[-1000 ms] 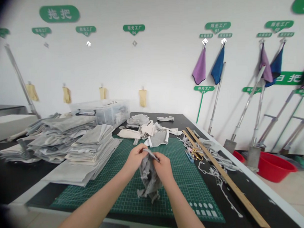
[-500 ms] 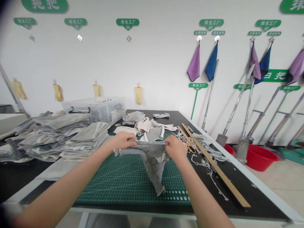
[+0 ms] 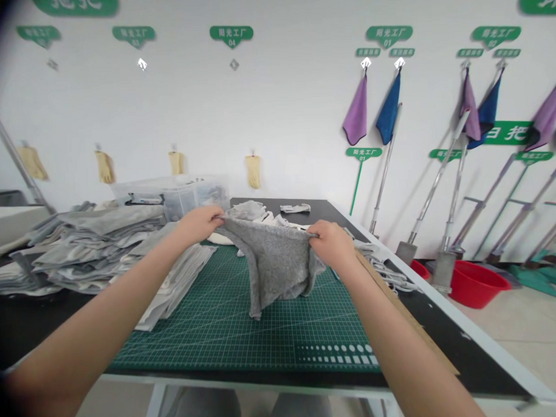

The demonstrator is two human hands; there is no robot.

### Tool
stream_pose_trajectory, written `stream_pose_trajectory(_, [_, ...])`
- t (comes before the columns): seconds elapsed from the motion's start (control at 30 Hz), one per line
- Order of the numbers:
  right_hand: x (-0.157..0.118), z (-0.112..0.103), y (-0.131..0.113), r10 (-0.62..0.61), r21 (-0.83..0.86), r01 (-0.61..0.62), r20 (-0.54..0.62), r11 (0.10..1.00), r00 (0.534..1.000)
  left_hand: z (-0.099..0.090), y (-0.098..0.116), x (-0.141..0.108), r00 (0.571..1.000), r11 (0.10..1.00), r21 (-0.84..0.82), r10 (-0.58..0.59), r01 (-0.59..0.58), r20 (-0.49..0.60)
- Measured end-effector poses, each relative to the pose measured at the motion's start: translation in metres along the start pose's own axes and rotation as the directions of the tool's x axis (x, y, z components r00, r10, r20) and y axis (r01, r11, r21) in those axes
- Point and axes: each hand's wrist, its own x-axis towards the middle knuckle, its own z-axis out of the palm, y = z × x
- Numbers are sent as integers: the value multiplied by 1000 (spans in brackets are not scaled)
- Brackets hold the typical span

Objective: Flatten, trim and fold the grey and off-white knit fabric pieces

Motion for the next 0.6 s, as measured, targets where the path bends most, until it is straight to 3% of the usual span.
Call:
stream_pose_trajectory(0.1, [4, -3, 11, 5, 134, -4, -9, 991, 1000, 0, -6, 3, 993, 933, -340, -120, 119, 19])
stream_pose_trajectory(0.2, [8, -8, 19, 67, 280, -58, -20, 958, 998, -10, -4, 2, 993, 887, -453, -119, 94, -27])
stream_pose_trajectory(0.27, [11, -12, 23, 131, 345, -113, -31, 932, 991, -22, -1, 0, 999, 912, -410, -26, 8, -39])
stream_pose_trajectory(0.37, [13, -20, 27, 200, 373, -161, -68, 914, 977, -39, -1, -2, 993, 959, -273, 99, -77, 68])
stream_pose_trajectory(0.43, [14, -24, 30, 208, 370, -172, -59, 913, 976, -45, -5, -1, 986, 981, -165, 119, -99, 114])
stream_pose_trajectory(0.5, [14, -27, 32, 198, 347, -182, -11, 920, 980, -48, -13, 2, 991, 993, -65, 107, -102, 78])
stream_pose_trajectory(0.6, [16, -29, 33, 167, 288, -171, 38, 942, 985, -49, -26, 5, 994, 997, 36, 65, -62, -85])
